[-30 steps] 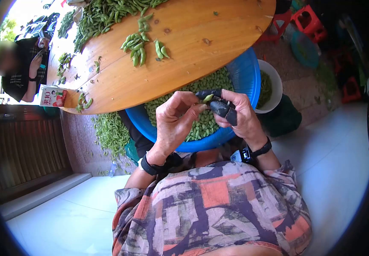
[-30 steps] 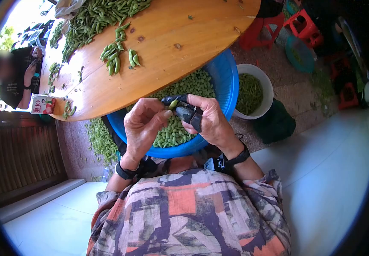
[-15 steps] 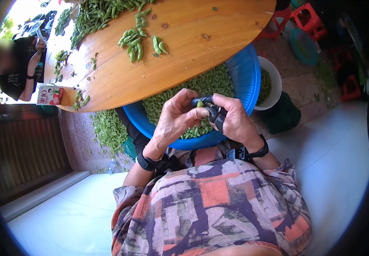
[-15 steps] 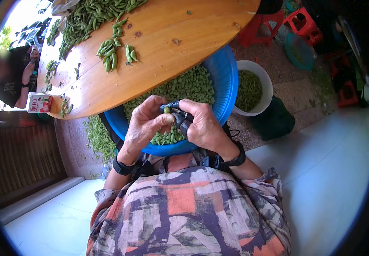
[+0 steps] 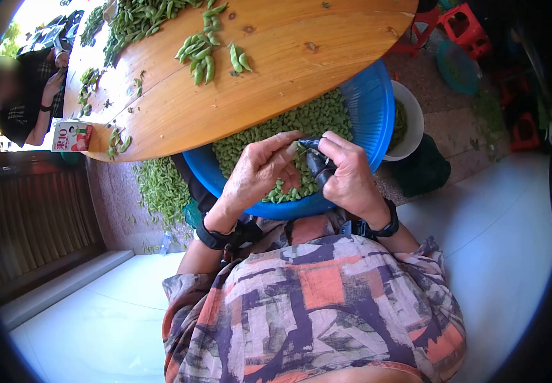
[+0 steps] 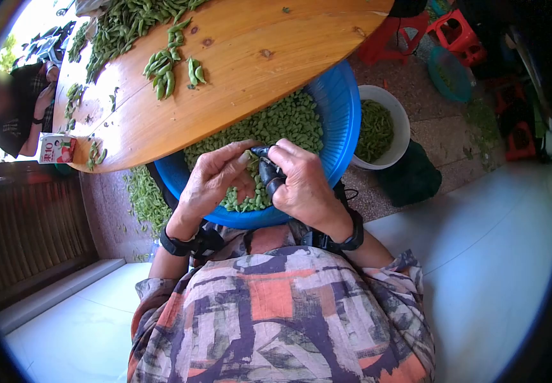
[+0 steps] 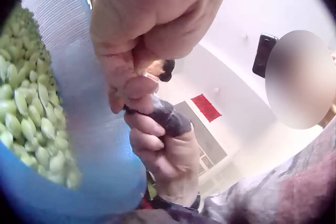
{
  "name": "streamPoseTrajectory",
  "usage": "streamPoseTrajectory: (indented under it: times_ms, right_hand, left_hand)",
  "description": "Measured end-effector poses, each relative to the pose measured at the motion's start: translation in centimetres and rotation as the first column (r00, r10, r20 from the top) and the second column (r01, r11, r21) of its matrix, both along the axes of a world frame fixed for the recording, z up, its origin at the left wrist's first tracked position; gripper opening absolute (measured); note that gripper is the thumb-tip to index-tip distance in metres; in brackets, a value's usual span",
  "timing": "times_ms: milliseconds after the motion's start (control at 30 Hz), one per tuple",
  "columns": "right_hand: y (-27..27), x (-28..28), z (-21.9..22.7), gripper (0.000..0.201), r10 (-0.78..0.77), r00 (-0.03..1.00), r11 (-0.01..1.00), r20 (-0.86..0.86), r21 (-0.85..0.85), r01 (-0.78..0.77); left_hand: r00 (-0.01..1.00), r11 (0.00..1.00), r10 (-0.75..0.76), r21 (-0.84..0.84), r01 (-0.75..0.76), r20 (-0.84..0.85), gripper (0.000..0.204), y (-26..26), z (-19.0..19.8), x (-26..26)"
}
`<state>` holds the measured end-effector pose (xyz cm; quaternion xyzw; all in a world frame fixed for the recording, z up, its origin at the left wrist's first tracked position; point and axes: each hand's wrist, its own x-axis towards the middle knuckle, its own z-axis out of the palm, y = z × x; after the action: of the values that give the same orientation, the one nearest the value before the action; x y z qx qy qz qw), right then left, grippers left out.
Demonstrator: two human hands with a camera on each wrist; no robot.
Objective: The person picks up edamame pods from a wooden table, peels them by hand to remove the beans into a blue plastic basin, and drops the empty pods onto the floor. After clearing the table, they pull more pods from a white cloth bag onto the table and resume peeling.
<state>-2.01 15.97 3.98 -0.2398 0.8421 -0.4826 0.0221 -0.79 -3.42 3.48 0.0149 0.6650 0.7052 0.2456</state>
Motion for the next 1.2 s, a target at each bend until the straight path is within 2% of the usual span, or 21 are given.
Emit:
streamPoseTrajectory:
  times_ms: [67, 100, 167, 300, 367, 400, 467, 500, 567, 667, 800, 900, 967, 1067, 1200]
  right_hand:
    - [-0.7, 0.5, -0.3, 0.025, -0.012, 0.998, 1.000, -0.064, 0.007, 0.013]
    - [-0.9, 0.8, -0.5, 0.029, -0.022, 0.991, 1.000, -0.130, 0.013, 0.024]
    - [-1.0, 1.0, -0.6, 0.034, 0.012, 0.994, 0.998, -0.107, 0.063, -0.005]
    - [-1.6, 1.0, -1.4, 0.036, -0.007, 0.992, 0.997, -0.126, 0.072, 0.016]
    - [-2.0, 1.0, -1.4, 0.037, -0.008, 0.992, 0.996, -0.122, 0.083, 0.018]
    - [-2.3, 1.2, -1.3, 0.038, -0.003, 0.993, 0.997, -0.121, 0.072, 0.012]
    - [-2.4, 1.3, -1.6, 0.043, 0.028, 0.992, 0.996, -0.122, 0.090, -0.017]
    - [-2.5, 1.2, -1.7, 0.043, 0.028, 0.992, 0.996, -0.122, 0.091, -0.017]
    - [-2.7, 1.1, -1.8, 0.045, 0.021, 0.987, 0.995, -0.162, 0.105, -0.004]
    - [-2.7, 0.9, -2.1, 0.047, -0.008, 0.982, 0.995, -0.187, 0.095, 0.026]
    - [-3.0, 0.9, -2.2, 0.042, -0.070, 0.984, 0.997, -0.167, 0.025, 0.076]
    - [-2.9, 0.5, -2.1, 0.038, -0.074, 0.983, 0.997, -0.171, -0.009, 0.073]
    - [-3.0, 0.3, -2.3, 0.032, -0.147, 0.954, 0.989, -0.259, -0.072, 0.133]
    - [-2.9, 0.5, -1.9, 0.028, -0.178, 0.949, 0.984, -0.261, -0.053, 0.170]
    - [-2.7, -0.1, -2.0, 0.025, -0.153, 0.948, 0.987, -0.278, -0.081, 0.136]
  left_hand:
    - [0.992, 0.983, 0.113, 0.142, -0.119, 0.050, 0.033, 0.6, -0.5, 0.1]
    - [0.992, 0.983, 0.112, 0.143, -0.118, 0.052, 0.033, 0.8, -0.8, 0.2]
    - [0.982, 0.957, 0.175, 0.220, -0.188, 0.077, 0.035, 1.0, -1.3, 0.5]
    - [0.976, 0.965, 0.217, 0.152, -0.213, -0.006, 0.035, 1.6, -1.6, 0.9]
    - [0.958, 0.955, 0.285, 0.095, -0.282, -0.016, 0.033, 2.0, -1.7, 0.8]
    - [0.959, 0.955, 0.284, 0.095, -0.281, -0.016, 0.033, 2.2, -1.7, 0.8]
    - [0.918, 0.904, 0.394, 0.158, -0.397, 0.054, 0.034, 2.6, -1.4, 0.9]
    - [0.918, 0.904, 0.393, 0.158, -0.397, 0.054, 0.034, 2.6, -1.6, 0.8]
    - [0.898, 0.845, 0.410, 0.305, -0.440, 0.159, 0.035, 2.7, -2.2, 0.7]
    - [0.874, 0.787, 0.441, 0.381, -0.485, 0.202, 0.037, 3.2, -2.9, 0.5]
    - [0.880, 0.780, 0.396, 0.409, -0.473, 0.264, 0.040, 3.0, -3.1, 0.5]
    - [0.863, 0.733, 0.433, 0.456, -0.505, 0.260, 0.040, 3.5, -2.8, 0.4]
    - [0.852, 0.678, 0.412, 0.517, -0.523, 0.323, 0.036, 3.7, -2.3, 0.3]
    - [0.839, 0.635, 0.424, 0.549, -0.544, 0.341, 0.032, 3.7, -3.3, 0.6]
    - [0.869, 0.689, 0.357, 0.532, -0.493, 0.343, 0.023, 3.0, -4.0, 0.7]
